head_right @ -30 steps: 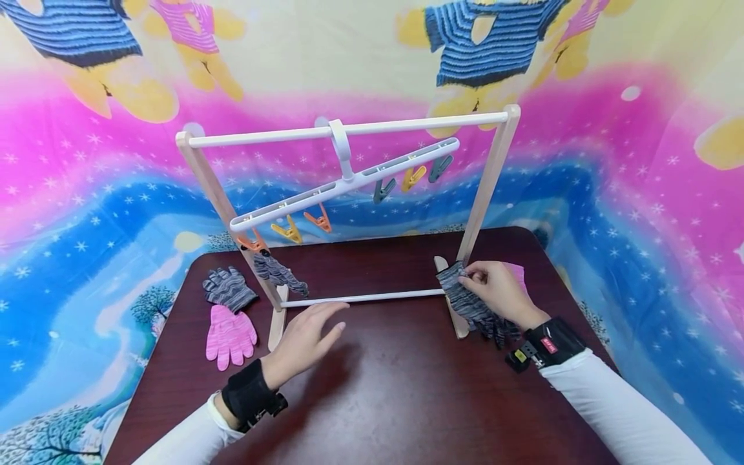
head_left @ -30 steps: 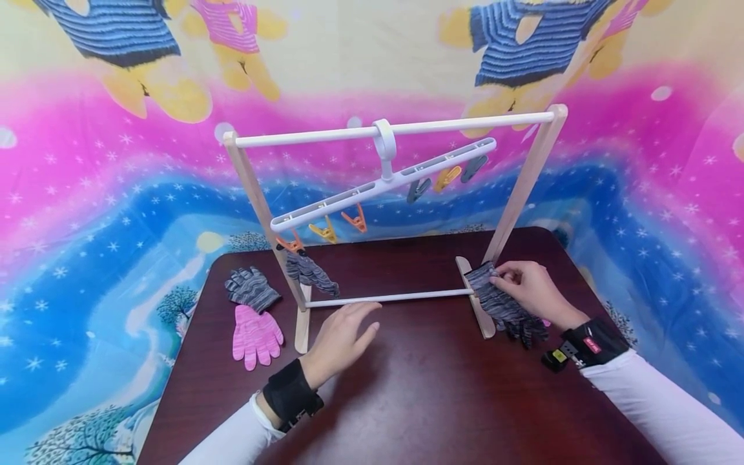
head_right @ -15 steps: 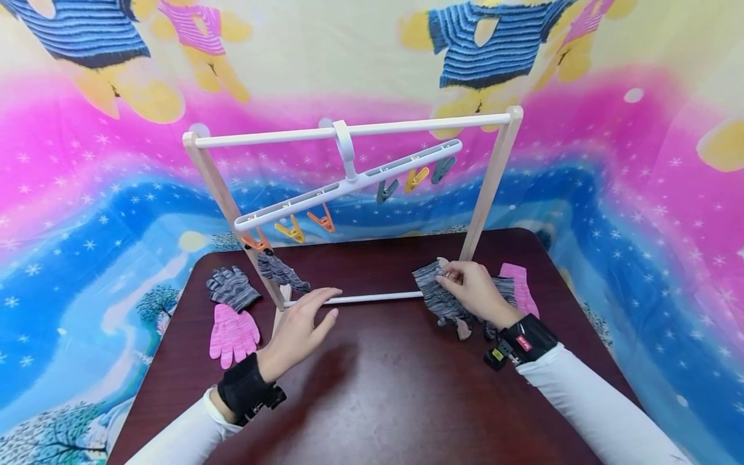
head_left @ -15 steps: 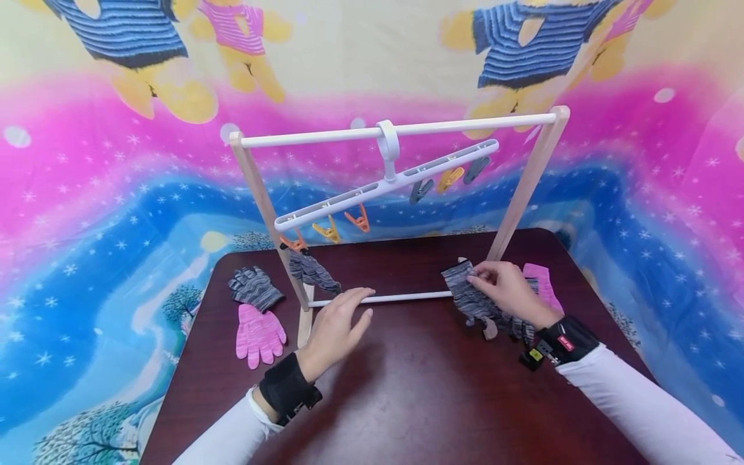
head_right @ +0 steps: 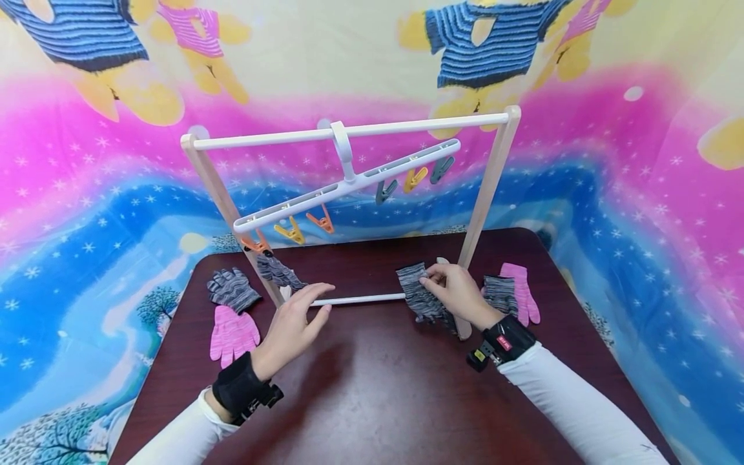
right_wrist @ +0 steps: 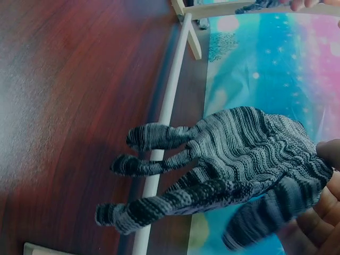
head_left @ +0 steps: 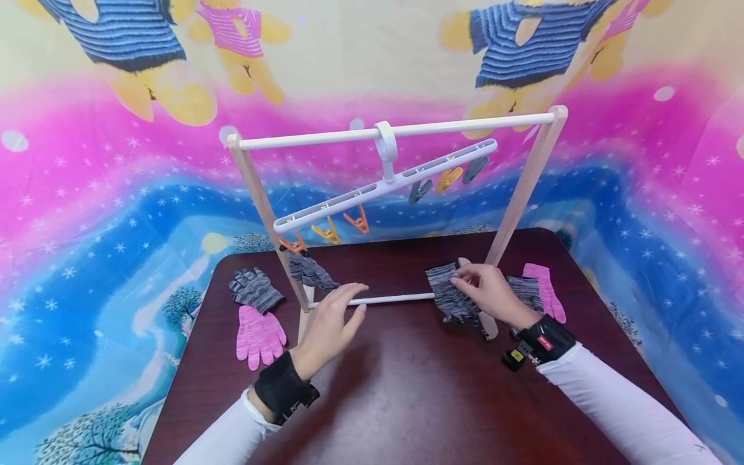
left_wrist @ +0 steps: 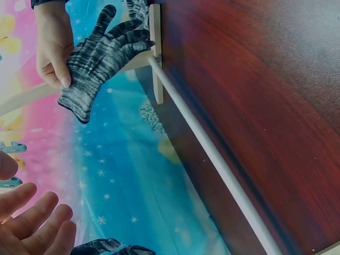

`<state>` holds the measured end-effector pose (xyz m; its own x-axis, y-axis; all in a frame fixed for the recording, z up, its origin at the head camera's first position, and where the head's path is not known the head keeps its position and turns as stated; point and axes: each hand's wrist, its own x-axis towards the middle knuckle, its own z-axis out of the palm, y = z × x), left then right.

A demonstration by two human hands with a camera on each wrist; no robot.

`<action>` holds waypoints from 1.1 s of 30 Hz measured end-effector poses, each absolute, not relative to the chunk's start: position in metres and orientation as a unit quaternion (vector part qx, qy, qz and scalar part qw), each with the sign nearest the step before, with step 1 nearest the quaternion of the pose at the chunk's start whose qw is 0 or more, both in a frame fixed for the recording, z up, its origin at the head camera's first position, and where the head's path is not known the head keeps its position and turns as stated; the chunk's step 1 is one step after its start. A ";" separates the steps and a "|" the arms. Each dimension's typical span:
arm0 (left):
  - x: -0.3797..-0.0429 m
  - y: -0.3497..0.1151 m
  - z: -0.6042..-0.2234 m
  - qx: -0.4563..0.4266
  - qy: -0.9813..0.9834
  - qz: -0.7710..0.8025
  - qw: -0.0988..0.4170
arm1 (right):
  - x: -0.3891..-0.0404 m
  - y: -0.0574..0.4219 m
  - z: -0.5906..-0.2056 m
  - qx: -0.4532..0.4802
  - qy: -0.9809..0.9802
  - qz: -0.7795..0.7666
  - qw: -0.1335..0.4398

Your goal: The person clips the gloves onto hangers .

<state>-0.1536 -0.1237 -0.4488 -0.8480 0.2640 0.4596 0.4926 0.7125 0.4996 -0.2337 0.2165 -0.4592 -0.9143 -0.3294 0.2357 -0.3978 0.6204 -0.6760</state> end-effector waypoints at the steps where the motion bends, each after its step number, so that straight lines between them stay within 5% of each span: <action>1: -0.154 -0.124 -0.448 -0.207 -0.907 -0.318 0.183 | -0.234 0.215 -0.460 0.204 -0.898 0.388 0.044; 25: -0.162 -0.128 -0.428 -0.167 -0.859 -0.455 0.167 | -0.240 0.171 -0.454 0.239 -0.874 0.420 0.047; 33: -0.163 -0.127 -0.418 -0.135 -0.847 -0.499 0.125 | -0.242 0.158 -0.450 0.259 -0.875 0.402 0.074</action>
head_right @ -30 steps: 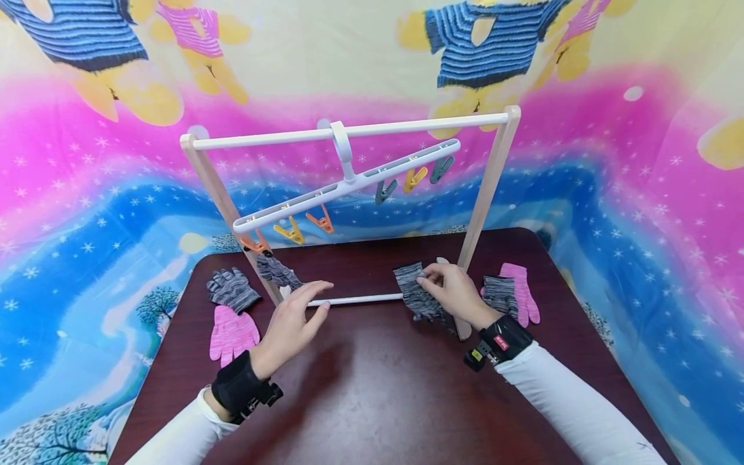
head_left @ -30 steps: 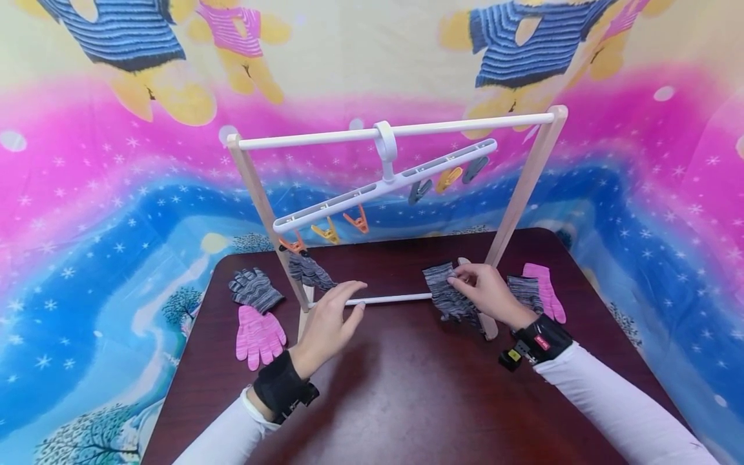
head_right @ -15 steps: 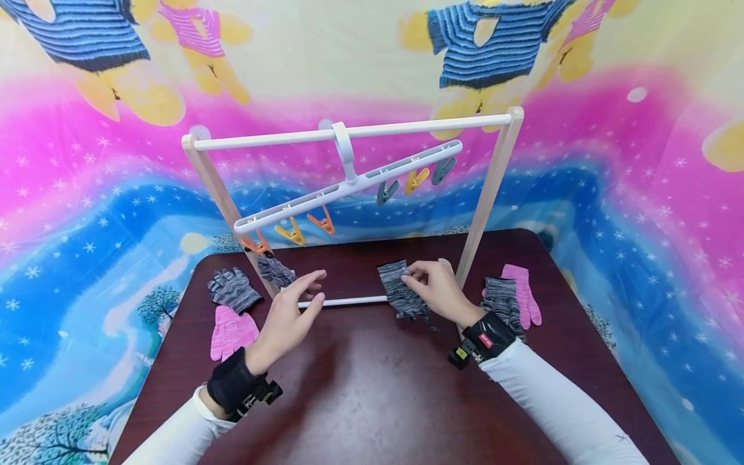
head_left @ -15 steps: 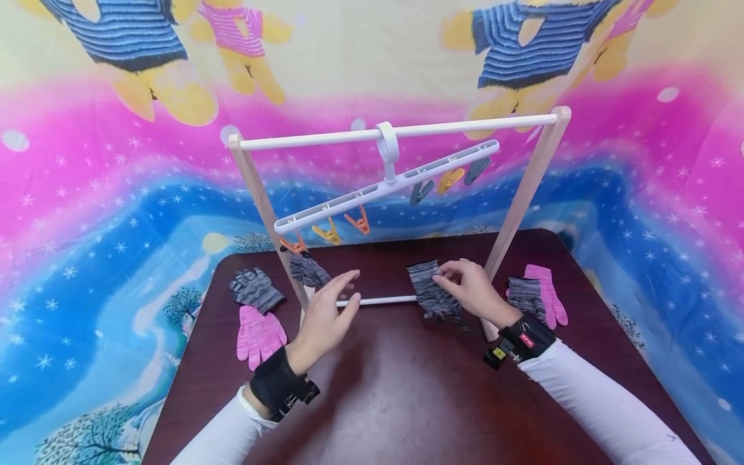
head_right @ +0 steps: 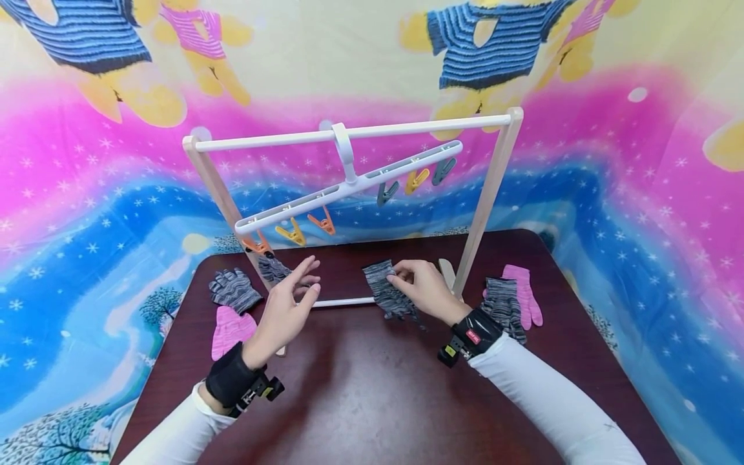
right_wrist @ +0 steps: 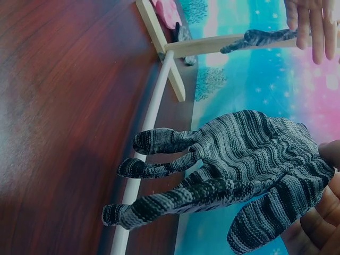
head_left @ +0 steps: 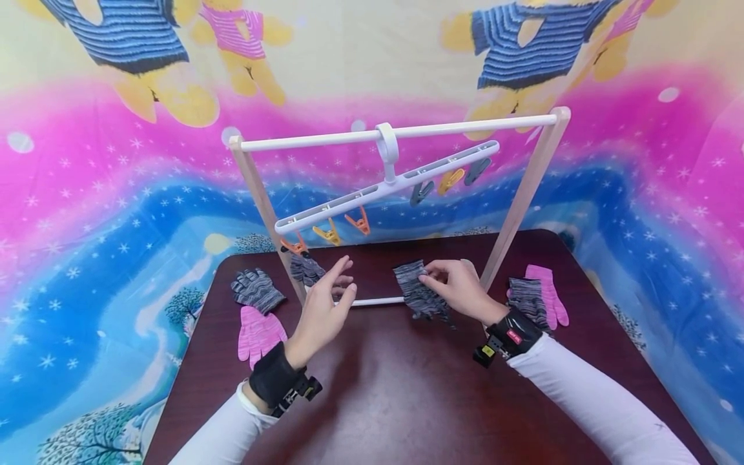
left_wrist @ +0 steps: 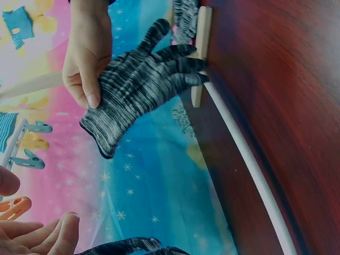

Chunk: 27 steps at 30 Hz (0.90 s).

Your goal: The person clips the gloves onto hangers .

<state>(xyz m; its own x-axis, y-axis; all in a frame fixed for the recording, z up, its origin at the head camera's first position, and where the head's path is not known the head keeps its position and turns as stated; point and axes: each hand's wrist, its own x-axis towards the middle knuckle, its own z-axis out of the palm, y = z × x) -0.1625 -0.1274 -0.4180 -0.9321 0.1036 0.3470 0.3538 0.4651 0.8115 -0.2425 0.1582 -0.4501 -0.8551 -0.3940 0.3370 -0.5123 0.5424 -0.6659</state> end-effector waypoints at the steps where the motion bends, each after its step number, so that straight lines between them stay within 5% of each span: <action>1: -0.163 -0.127 -0.417 -0.132 -0.845 -0.504 0.119 | -0.242 0.157 -0.449 0.261 -0.874 0.406 0.067; 16: -0.168 -0.127 -0.409 -0.097 -0.815 -0.569 0.057 | -0.244 0.149 -0.442 0.262 -0.873 0.409 0.033; 27: -0.173 -0.124 -0.403 -0.084 -0.785 -0.610 0.061 | -0.246 0.143 -0.438 0.263 -0.876 0.403 0.029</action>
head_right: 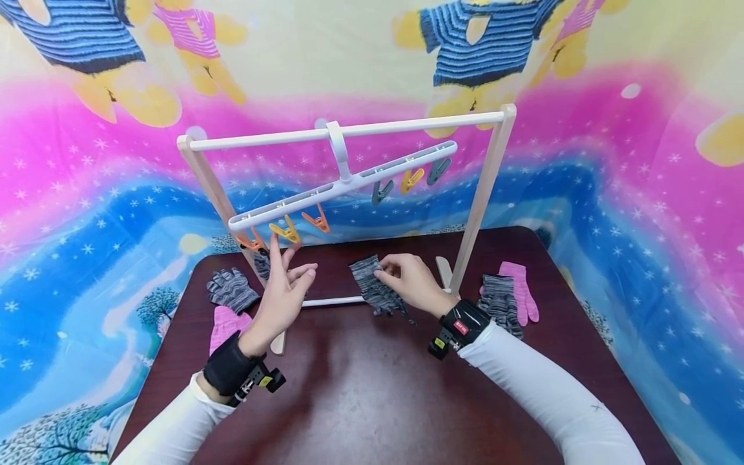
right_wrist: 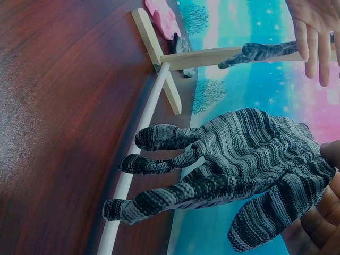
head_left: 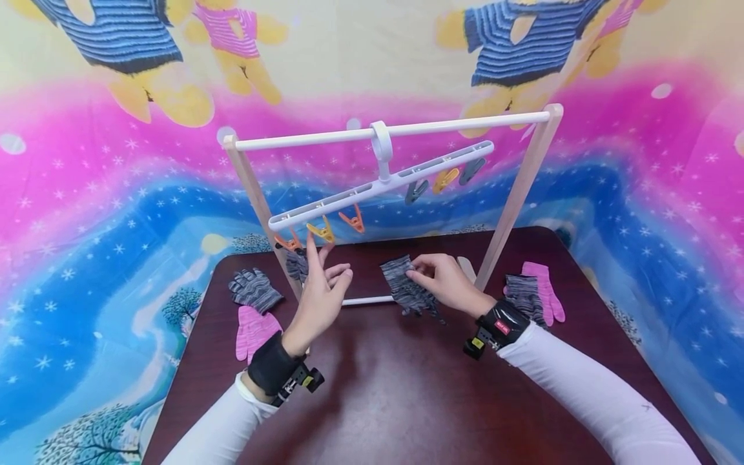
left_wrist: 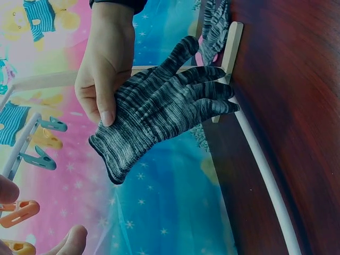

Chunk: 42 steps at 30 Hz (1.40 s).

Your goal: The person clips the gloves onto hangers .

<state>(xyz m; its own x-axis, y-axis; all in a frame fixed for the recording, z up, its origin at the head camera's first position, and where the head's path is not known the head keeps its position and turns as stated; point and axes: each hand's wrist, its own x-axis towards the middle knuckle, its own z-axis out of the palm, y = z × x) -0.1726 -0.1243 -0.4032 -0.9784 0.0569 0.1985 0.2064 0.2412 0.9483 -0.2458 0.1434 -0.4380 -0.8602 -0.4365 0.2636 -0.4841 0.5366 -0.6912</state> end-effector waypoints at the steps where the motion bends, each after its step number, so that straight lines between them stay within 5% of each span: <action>1: -0.173 -0.124 -0.403 -0.083 -0.785 -0.611 0.061 | -0.246 0.143 -0.438 0.262 -0.876 0.403 0.029; 42: -0.201 -0.120 -0.378 -0.058 -0.723 -0.673 0.142 | -0.246 0.122 -0.434 0.275 -0.860 0.430 0.028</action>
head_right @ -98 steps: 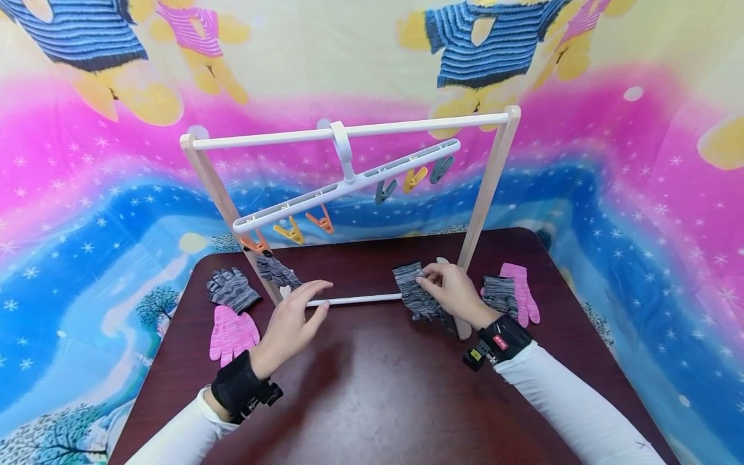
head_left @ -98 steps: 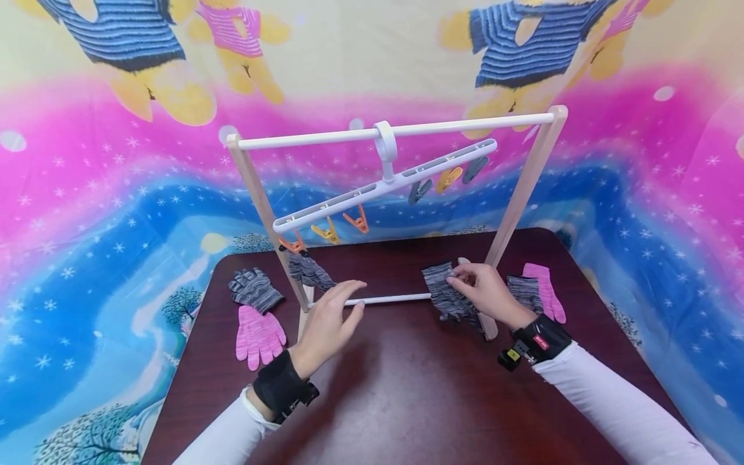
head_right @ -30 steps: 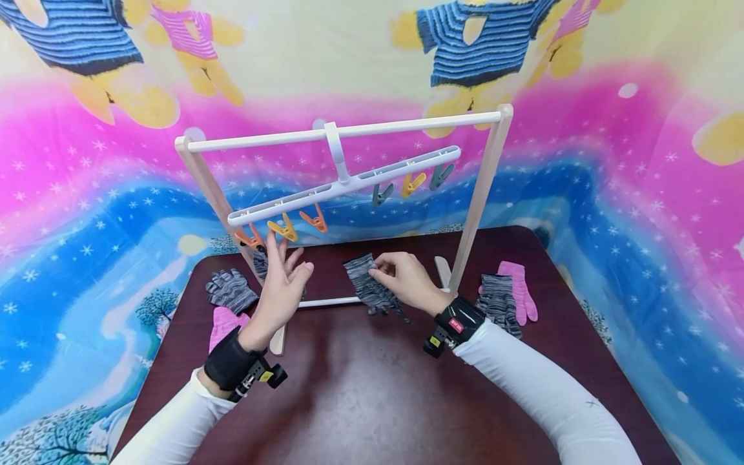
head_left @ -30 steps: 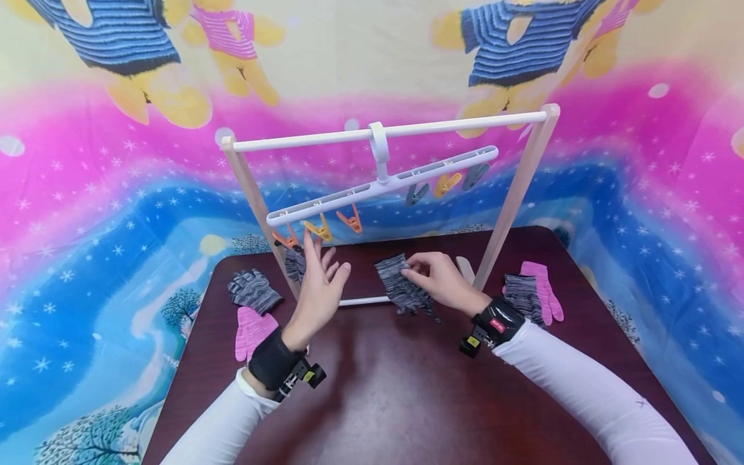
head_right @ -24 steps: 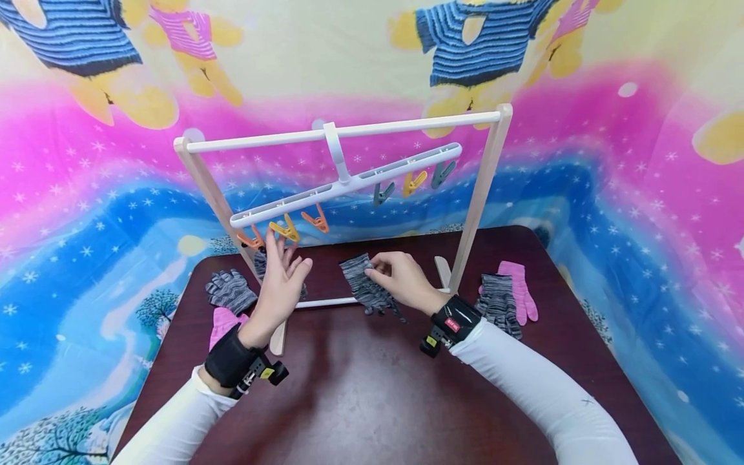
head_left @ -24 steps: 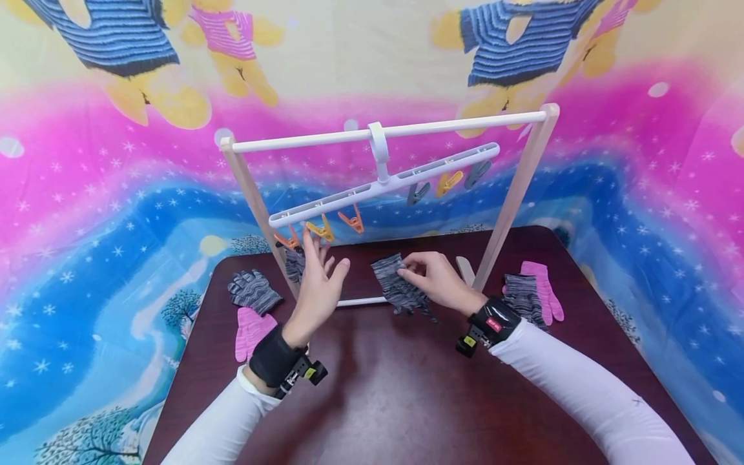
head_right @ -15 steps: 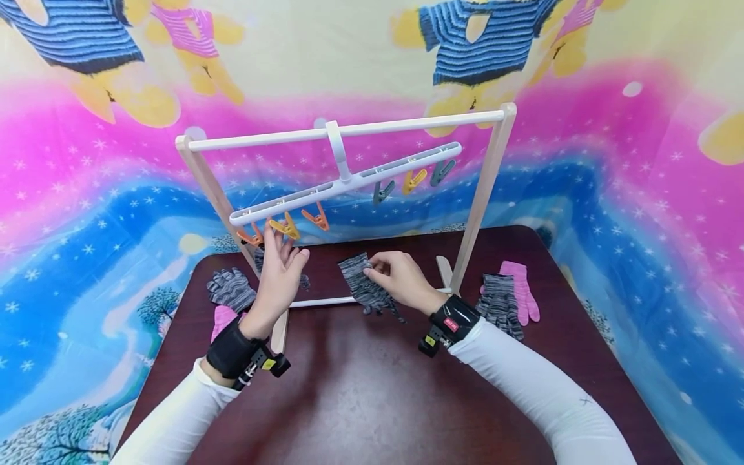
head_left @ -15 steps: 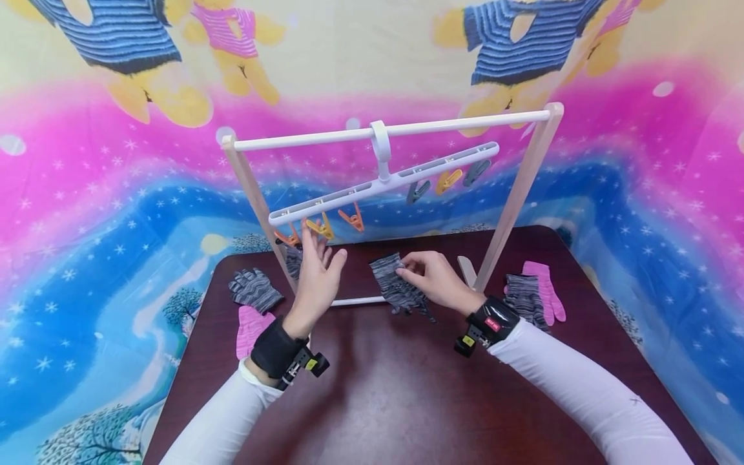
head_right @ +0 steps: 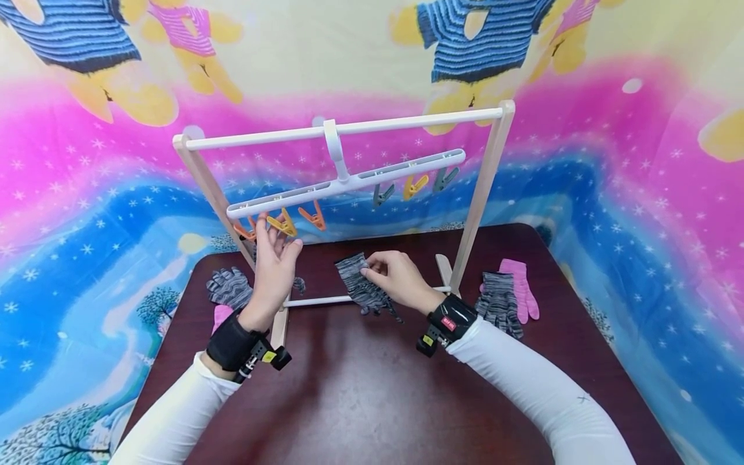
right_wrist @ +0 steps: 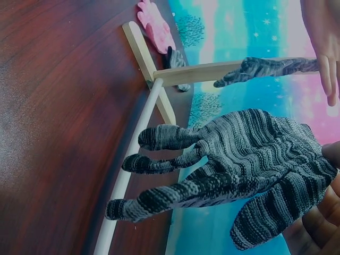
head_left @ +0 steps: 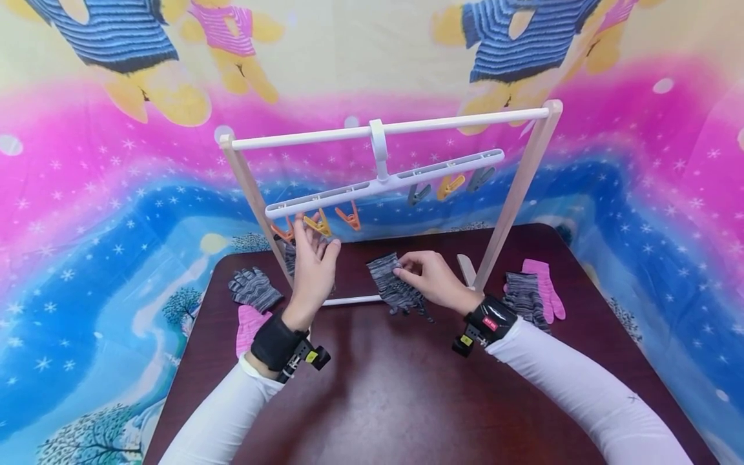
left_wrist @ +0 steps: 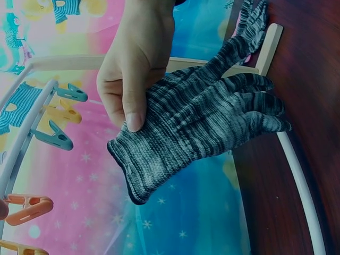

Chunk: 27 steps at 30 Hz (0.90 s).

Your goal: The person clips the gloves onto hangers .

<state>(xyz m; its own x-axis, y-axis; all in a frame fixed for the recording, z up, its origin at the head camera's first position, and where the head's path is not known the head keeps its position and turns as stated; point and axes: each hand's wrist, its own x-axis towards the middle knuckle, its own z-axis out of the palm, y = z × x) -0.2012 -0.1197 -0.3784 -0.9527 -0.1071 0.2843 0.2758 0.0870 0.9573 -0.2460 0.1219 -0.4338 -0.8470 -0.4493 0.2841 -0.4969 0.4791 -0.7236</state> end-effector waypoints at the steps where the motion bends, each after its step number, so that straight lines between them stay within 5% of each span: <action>1: -0.202 -0.120 -0.378 -0.058 -0.721 -0.675 0.144 | -0.246 0.121 -0.434 0.275 -0.860 0.430 0.028; 27: -0.219 -0.115 -0.360 0.007 -0.710 -0.675 0.200 | -0.243 0.114 -0.433 0.287 -0.851 0.439 0.016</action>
<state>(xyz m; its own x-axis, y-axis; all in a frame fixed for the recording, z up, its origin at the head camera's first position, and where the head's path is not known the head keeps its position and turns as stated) -0.2190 -0.1153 -0.3599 -0.9201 -0.2798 0.2742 0.2600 0.0875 0.9616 -0.2426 0.1136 -0.4335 -0.8347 -0.4748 0.2790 -0.5027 0.4504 -0.7379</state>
